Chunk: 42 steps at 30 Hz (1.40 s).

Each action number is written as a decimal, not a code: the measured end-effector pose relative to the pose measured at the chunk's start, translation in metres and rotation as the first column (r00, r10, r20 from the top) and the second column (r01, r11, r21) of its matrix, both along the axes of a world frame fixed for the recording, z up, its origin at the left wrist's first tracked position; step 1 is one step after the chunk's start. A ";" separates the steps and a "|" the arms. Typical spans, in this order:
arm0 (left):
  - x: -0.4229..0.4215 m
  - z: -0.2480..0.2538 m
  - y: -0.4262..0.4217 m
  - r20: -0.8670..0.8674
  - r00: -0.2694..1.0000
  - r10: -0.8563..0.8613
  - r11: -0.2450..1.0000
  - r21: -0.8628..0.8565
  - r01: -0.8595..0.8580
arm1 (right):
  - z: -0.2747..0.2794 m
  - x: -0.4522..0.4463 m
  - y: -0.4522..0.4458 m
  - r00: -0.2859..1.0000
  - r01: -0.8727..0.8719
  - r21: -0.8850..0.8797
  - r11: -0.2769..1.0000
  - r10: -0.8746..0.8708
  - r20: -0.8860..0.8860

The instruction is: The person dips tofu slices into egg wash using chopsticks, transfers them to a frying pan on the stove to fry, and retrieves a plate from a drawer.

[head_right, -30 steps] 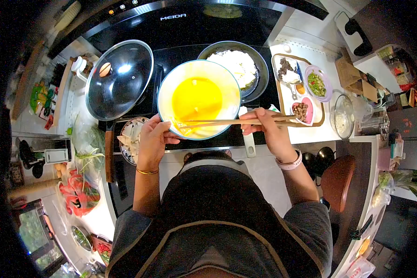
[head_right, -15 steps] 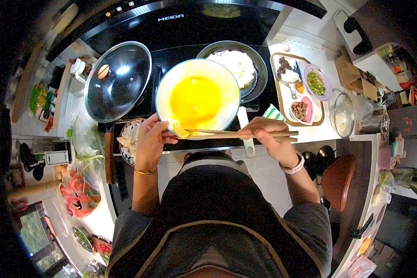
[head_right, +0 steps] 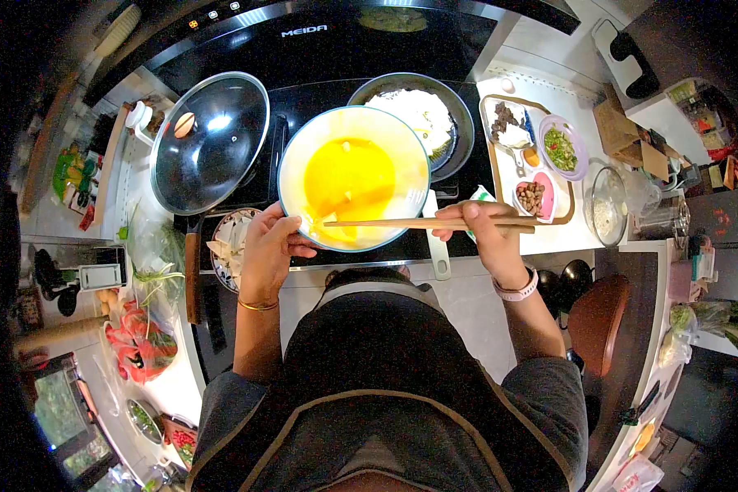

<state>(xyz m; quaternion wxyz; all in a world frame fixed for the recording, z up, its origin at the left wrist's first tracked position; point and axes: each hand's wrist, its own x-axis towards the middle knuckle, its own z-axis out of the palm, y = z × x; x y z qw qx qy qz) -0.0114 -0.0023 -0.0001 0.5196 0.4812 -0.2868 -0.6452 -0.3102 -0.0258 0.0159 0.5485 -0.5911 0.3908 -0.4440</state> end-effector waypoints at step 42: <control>0.026 -0.105 0.077 -0.027 0.990 0.142 0.967 0.215 -0.133 | -0.115 -0.009 -0.148 0.801 0.598 -0.115 0.793 -0.587 0.121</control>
